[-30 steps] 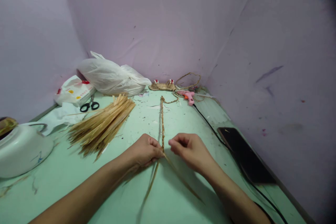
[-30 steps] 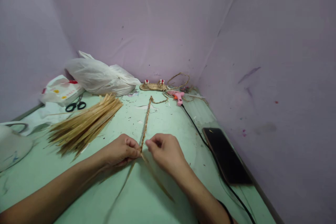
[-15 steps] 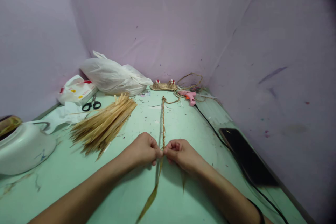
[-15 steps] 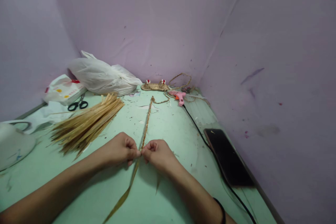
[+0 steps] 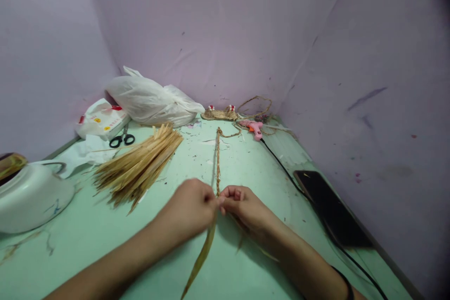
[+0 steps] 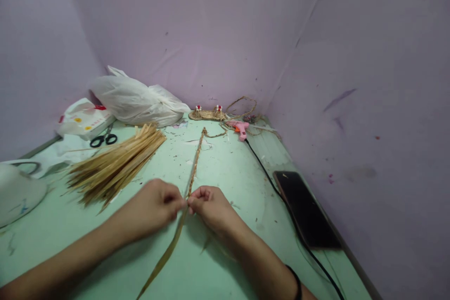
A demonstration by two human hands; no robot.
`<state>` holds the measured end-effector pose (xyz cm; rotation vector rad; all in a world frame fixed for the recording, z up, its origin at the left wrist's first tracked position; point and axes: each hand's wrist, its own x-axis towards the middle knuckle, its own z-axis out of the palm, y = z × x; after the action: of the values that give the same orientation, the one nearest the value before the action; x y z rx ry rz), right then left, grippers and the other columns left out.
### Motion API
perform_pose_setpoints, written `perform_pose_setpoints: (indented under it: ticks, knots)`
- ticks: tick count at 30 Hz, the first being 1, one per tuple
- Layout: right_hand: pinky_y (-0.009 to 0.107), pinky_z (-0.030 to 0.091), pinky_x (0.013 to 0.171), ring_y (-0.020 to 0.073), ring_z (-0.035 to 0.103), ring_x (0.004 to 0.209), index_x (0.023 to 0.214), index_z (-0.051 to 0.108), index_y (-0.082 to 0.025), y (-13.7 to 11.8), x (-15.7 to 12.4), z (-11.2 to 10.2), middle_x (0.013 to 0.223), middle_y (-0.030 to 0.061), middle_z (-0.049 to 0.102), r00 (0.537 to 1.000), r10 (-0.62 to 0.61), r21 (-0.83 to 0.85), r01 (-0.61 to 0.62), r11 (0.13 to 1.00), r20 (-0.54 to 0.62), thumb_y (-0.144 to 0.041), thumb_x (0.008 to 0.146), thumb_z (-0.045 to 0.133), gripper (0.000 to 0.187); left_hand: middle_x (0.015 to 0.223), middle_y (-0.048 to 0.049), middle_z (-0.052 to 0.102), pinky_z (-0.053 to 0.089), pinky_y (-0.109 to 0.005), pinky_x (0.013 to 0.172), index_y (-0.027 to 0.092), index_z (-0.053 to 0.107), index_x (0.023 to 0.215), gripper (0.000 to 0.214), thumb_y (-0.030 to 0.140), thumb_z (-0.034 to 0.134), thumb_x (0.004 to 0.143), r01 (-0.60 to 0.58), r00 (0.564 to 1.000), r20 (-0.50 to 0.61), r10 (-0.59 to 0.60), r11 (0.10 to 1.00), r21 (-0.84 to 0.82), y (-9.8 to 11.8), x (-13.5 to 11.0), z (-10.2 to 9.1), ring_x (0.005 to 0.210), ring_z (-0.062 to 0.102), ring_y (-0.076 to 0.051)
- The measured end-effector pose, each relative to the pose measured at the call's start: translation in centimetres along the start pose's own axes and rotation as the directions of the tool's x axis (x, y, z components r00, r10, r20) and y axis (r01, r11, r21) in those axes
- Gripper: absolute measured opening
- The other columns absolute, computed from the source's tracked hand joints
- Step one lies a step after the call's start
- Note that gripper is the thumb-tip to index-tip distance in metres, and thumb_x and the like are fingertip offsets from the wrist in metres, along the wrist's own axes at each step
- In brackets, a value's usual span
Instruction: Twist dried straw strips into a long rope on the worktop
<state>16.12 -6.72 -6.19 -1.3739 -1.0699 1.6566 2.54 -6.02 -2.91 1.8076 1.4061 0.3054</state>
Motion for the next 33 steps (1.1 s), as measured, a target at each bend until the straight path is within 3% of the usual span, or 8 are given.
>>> perform_pose_setpoints:
  ticks: [3,6,8,11,15,18,22,33]
  knots:
    - [0.016,0.023,0.041,0.0025,0.036,0.041,0.058,0.048,-0.013,-0.3,-0.2,-0.3,0.047,-0.0035,0.049,0.998,0.017,0.014,-0.018,1.000,0.066,-0.016,0.063,0.056,0.011,0.061,-0.0002,0.057,0.026,-0.020,0.035,0.013,0.059,0.071,0.017,0.024,0.049,0.064,0.220,0.975,0.110,-0.193,0.907,-0.359,-0.4,1.3,-1.2,0.034,0.040,-0.006]
    - [0.016,0.021,0.037,0.0032,0.039,0.040,0.065,0.048,-0.013,-0.5,-0.1,-0.6,0.049,-0.0031,0.051,0.993,0.035,-0.017,-0.034,0.999,0.117,-0.017,0.064,0.055,0.009,0.062,-0.0039,0.059,0.032,-0.018,0.034,0.009,0.059,0.069,0.015,0.020,0.052,0.059,0.379,0.894,0.425,-0.143,0.747,-0.546,-1.1,2.0,-0.6,0.037,0.047,-0.007]
    - [0.016,0.019,0.035,0.0027,0.035,0.036,0.068,0.048,-0.014,-0.6,0.1,-0.9,0.050,-0.0037,0.052,0.989,0.048,-0.085,-0.037,0.996,0.141,-0.017,0.064,0.055,0.009,0.053,-0.0033,0.056,0.036,-0.018,0.035,0.008,0.058,0.062,0.013,0.019,0.055,0.058,0.419,0.868,0.481,-0.124,0.704,-0.574,-1.5,2.3,0.1,0.038,0.048,-0.007]
    - [0.016,0.022,0.035,0.0018,0.032,0.035,0.068,0.048,-0.013,-0.4,0.4,-1.3,0.052,-0.0036,0.053,0.986,0.047,-0.192,-0.016,0.981,0.159,-0.014,0.063,0.054,0.008,0.043,-0.0006,0.051,0.036,-0.018,0.033,0.007,0.059,0.059,0.011,0.018,0.056,0.056,0.399,0.892,0.421,-0.164,0.721,-0.566,-1.8,2.4,0.8,0.034,0.046,-0.007]
    - [0.017,0.034,0.047,0.0060,0.047,0.049,0.066,0.051,-0.013,-0.1,0.5,-1.4,0.057,-0.0002,0.058,0.987,-0.084,-0.310,0.124,0.943,0.140,-0.011,0.063,0.052,0.004,0.037,0.0015,0.047,0.029,-0.018,0.028,0.011,0.054,0.051,0.006,0.015,0.051,0.054,0.325,0.933,0.308,-0.184,0.797,-0.509,-1.5,2.3,1.1,0.029,0.040,-0.008]
    - [0.019,0.035,0.049,0.0088,0.049,0.054,0.065,0.058,-0.013,0.0,0.1,-1.5,0.059,0.0013,0.060,0.982,-0.169,-0.536,0.189,0.823,0.086,-0.017,0.064,0.052,0.007,0.033,0.0038,0.041,0.020,-0.017,0.026,0.014,0.048,0.045,0.007,0.014,0.047,0.052,0.303,0.949,0.224,-0.221,0.838,-0.454,-1.1,2.1,1.2,0.026,0.032,-0.006]
    - [0.021,0.029,0.042,0.0096,0.044,0.046,0.059,0.062,-0.015,-0.4,-0.8,-1.7,0.050,0.0014,0.056,0.979,-0.198,-0.764,0.095,0.639,-0.044,-0.032,0.068,0.052,0.021,0.028,0.0050,0.035,0.018,-0.018,0.028,0.015,0.044,0.040,0.013,0.014,0.047,0.052,0.283,0.957,0.181,-0.228,0.875,-0.393,-1.0,2.0,1.6,0.024,0.028,-0.005]
    - [0.018,0.028,0.041,0.0071,0.041,0.045,0.057,0.062,-0.015,-0.8,-2.9,-0.1,0.049,-0.0007,0.054,0.959,-0.259,-0.761,0.252,0.598,0.114,-0.019,0.067,0.048,0.016,0.033,0.0029,0.041,0.016,-0.018,0.028,0.014,0.046,0.040,0.012,0.018,0.047,0.051,0.266,0.961,0.213,-0.178,0.806,-0.529,-1.3,1.9,1.6,0.026,0.031,-0.005]
